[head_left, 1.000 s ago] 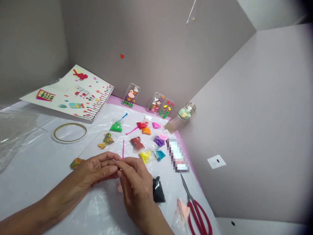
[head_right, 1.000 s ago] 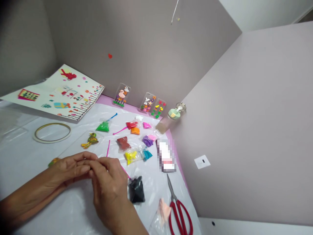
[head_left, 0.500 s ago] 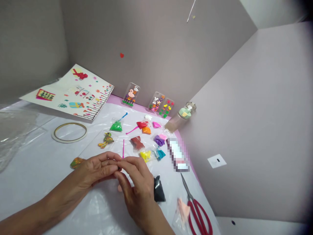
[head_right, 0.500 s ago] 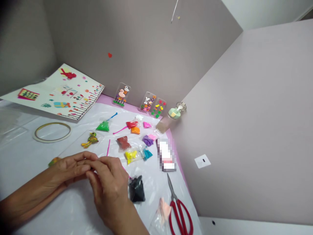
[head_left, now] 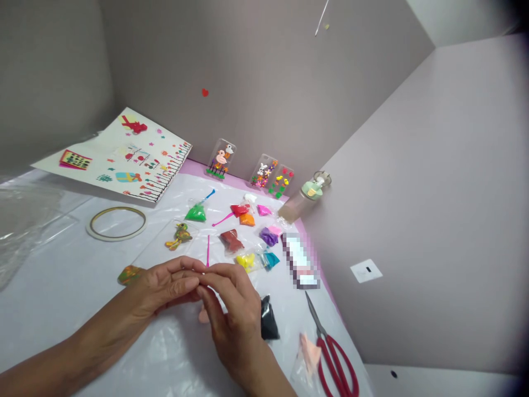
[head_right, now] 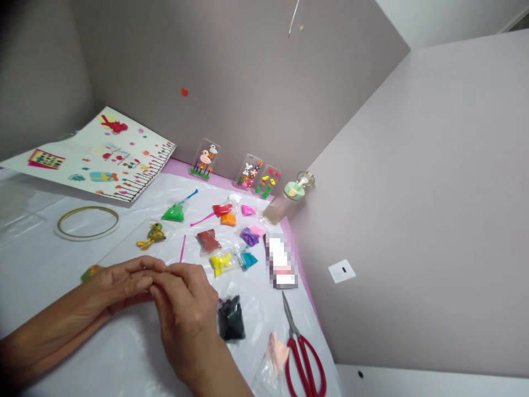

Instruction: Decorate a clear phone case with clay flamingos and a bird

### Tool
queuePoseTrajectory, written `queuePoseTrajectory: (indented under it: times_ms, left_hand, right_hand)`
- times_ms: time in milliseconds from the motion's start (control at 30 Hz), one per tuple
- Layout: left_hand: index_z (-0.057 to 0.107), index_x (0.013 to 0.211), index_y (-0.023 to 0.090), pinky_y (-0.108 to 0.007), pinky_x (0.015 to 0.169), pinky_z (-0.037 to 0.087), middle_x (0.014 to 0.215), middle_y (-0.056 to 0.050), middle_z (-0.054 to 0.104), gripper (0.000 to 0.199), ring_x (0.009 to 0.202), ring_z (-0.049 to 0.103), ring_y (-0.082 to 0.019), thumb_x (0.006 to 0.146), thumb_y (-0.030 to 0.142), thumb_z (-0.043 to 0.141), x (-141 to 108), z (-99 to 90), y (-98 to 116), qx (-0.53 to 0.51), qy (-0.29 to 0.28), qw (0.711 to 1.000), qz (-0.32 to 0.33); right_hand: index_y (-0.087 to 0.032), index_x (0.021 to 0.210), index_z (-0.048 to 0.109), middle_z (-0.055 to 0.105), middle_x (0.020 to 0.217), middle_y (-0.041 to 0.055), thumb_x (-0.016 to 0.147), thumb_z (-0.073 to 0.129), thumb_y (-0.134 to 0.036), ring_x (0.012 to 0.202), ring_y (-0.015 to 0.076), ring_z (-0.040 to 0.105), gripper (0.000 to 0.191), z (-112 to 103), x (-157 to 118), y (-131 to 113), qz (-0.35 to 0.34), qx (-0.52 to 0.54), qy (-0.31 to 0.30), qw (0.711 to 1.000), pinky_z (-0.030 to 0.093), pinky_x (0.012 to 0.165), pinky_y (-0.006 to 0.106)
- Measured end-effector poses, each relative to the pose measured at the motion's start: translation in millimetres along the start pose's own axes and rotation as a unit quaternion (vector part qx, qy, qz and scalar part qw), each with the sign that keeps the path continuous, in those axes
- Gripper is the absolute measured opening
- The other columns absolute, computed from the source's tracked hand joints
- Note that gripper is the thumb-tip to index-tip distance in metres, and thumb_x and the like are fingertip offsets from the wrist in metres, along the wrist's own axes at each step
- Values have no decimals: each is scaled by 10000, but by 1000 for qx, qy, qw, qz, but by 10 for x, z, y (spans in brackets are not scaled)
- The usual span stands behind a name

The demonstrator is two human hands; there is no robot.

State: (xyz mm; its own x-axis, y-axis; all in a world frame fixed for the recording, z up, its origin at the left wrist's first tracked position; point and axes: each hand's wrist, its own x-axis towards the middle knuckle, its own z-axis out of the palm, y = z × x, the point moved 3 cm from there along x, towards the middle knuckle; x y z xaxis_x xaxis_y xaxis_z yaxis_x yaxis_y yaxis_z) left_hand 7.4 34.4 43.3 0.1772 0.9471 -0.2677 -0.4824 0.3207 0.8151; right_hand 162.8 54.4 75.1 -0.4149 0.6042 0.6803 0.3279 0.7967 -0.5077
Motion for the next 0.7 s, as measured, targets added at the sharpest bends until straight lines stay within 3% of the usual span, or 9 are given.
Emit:
queuePoseTrajectory:
  times_ms: [233,367,500,600,700]
  left_hand:
    - [811,1003,277,-294,903,581,982,-6,775,313,986,715,-220,767,451,922,-3,-87,0,27,77,997,-11]
    - [823,961,263,-321,879,608,909,-7,739,392,910,721,-226,692,515,957,-6,-110,26,0,101,995,1]
    - [775,811,247,-265,866,600,840,-1,687,348,877,674,-190,846,589,824,-17,-136,33,16,71,997,36]
    - [686,742,247,-215,764,576,748,21,596,390,769,602,-158,937,582,726,-26,-163,22,23,63,997,39]
    - [652,741,251,-207,719,563,700,28,544,406,714,566,-154,964,588,682,-29,-157,12,29,60,997,30]
  right_hand:
    - [-213,1268,720,752,1096,108,1050,520,-64,990,196,748,331,-79,27,20,11,1,14,1000,628,846,295]
    - [-226,1143,734,761,961,66,1055,551,-103,862,188,743,237,-197,90,81,42,-19,48,998,609,760,291]
    - [-208,1009,731,743,818,37,1073,580,-201,706,176,705,164,-267,110,21,61,-81,-50,994,559,641,270]
    - [-215,1007,720,725,783,31,1080,569,-212,669,178,698,168,-447,29,-94,49,-145,-110,982,543,610,264]
    - [-242,1079,699,757,847,33,1058,590,-181,711,176,735,126,-788,-127,-128,69,-173,-44,982,577,650,248]
